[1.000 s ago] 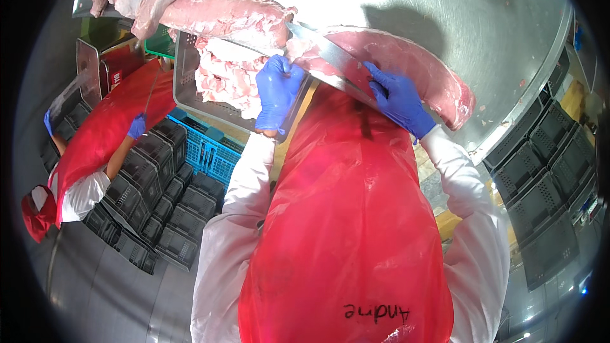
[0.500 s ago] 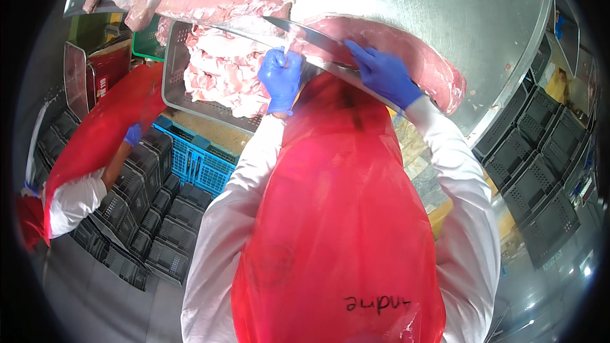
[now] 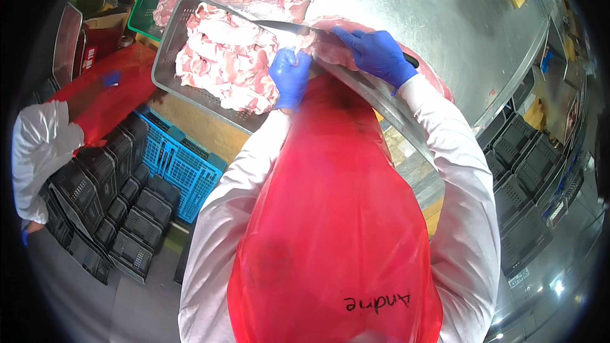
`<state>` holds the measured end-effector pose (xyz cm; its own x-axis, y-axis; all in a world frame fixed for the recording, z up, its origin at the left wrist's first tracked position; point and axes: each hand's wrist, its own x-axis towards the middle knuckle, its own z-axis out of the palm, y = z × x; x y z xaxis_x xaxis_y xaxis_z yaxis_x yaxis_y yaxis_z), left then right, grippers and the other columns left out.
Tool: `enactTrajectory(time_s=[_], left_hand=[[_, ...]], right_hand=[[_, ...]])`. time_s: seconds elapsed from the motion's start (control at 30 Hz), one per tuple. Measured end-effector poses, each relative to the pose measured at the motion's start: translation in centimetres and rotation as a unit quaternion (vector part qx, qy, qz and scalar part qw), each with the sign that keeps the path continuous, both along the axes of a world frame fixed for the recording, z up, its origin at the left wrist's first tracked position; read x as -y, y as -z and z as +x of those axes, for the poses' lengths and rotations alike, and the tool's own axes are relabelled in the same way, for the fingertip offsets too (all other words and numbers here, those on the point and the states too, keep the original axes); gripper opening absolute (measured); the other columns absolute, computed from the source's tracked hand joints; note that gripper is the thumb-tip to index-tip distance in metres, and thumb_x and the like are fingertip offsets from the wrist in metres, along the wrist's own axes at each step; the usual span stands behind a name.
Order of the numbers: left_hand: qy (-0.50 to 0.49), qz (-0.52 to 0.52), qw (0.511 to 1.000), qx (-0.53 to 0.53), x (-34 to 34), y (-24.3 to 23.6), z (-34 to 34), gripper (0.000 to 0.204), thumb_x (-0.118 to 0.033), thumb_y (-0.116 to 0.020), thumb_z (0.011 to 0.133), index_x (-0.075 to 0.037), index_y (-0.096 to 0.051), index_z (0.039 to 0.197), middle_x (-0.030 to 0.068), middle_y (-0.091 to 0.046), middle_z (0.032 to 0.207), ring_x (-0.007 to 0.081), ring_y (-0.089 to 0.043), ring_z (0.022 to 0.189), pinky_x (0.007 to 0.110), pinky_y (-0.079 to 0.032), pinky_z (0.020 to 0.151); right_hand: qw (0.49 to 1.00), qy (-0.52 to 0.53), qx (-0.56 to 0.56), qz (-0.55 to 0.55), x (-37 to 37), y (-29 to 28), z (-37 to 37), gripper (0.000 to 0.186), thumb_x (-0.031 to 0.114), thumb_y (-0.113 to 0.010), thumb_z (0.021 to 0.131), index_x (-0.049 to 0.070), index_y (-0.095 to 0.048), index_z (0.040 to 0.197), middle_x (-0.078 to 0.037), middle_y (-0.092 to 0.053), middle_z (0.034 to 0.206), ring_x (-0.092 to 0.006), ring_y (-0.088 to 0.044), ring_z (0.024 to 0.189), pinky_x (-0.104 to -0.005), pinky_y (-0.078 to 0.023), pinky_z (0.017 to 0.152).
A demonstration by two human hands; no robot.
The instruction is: The person trims fat and connective tissue from large slabs of raw pork belly using a knife. They hold the meat with one hand and carefully slice away the outer layers, placing the trimmed pieces into a metal tray on the stainless steel table.
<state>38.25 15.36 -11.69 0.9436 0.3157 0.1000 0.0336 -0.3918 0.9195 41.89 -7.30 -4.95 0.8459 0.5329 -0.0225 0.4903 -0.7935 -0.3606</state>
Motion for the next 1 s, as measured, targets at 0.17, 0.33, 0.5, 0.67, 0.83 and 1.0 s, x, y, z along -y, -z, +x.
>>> enactTrajectory(time_s=[0.17,0.33,0.5,0.67,0.83,1.0], left_hand=[[-0.005,0.016,0.999,-0.030,0.4,1.1,-1.3,0.015,-0.009,-0.072,0.079,-0.003,-0.058,0.077,0.0051,-0.052,0.067,0.0180,-0.049,0.058,0.034,-0.045,0.057],[-0.041,-0.204,0.972,-0.106,0.1,2.4,-2.6,0.017,-0.004,-0.072,0.081,-0.005,-0.055,0.078,-0.0032,-0.049,0.069,0.0085,-0.046,0.063,0.029,-0.042,0.056],[0.003,-0.305,0.944,-0.123,-0.4,-1.4,-0.8,0.008,-0.007,-0.066,0.089,-0.005,-0.058,0.091,-0.0036,-0.054,0.078,0.0071,-0.050,0.069,0.028,-0.045,0.060],[0.067,-0.026,0.969,-0.237,-0.5,-2.4,3.6,0.026,-0.027,-0.064,0.095,-0.001,-0.062,0.100,0.0053,-0.063,0.074,0.0141,-0.061,0.070,0.031,-0.050,0.067],[0.150,0.106,0.970,-0.162,0.9,-3.4,4.2,0.030,-0.023,-0.059,0.091,-0.003,-0.068,0.111,0.0248,-0.069,0.091,0.0444,-0.066,0.077,0.051,-0.052,0.069],[0.149,0.179,0.971,-0.056,1.1,-1.3,0.9,0.028,-0.017,-0.059,0.094,-0.003,-0.064,0.117,0.0192,-0.063,0.079,0.0387,-0.062,0.067,0.051,-0.048,0.060]], right_hand=[[0.991,0.000,-0.132,-0.012,5.4,-3.5,-0.3,0.064,0.009,-0.062,0.081,0.024,-0.055,0.143,-0.010,-0.068,0.091,-0.0330,-0.065,0.065,-0.0416,-0.053,0.060],[0.992,-0.031,-0.061,-0.106,11.2,-8.7,-0.9,0.058,0.009,-0.064,0.084,0.026,-0.059,0.139,-0.010,-0.073,0.094,-0.0319,-0.068,0.068,-0.0426,-0.054,0.061],[0.985,0.172,-0.014,0.011,14.9,-8.6,-3.7,0.041,0.013,-0.063,0.096,0.023,-0.064,0.136,-0.015,-0.074,0.100,-0.0330,-0.072,0.078,-0.0392,-0.058,0.070],[0.940,0.316,-0.095,0.083,10.9,-7.3,-6.1,0.035,0.016,-0.063,0.097,0.015,-0.066,0.132,-0.019,-0.072,0.106,-0.0350,-0.073,0.087,-0.0403,-0.058,0.077],[0.960,0.237,-0.107,0.102,6.7,-4.8,-6.5,0.036,0.013,-0.065,0.095,0.010,-0.065,0.131,-0.020,-0.073,0.098,-0.0306,-0.073,0.079,-0.0374,-0.057,0.071],[0.970,0.181,-0.119,0.108,5.5,-3.8,-4.5,0.038,0.011,-0.067,0.090,0.015,-0.068,0.128,-0.019,-0.072,0.101,-0.0348,-0.072,0.085,-0.0402,-0.056,0.072]])
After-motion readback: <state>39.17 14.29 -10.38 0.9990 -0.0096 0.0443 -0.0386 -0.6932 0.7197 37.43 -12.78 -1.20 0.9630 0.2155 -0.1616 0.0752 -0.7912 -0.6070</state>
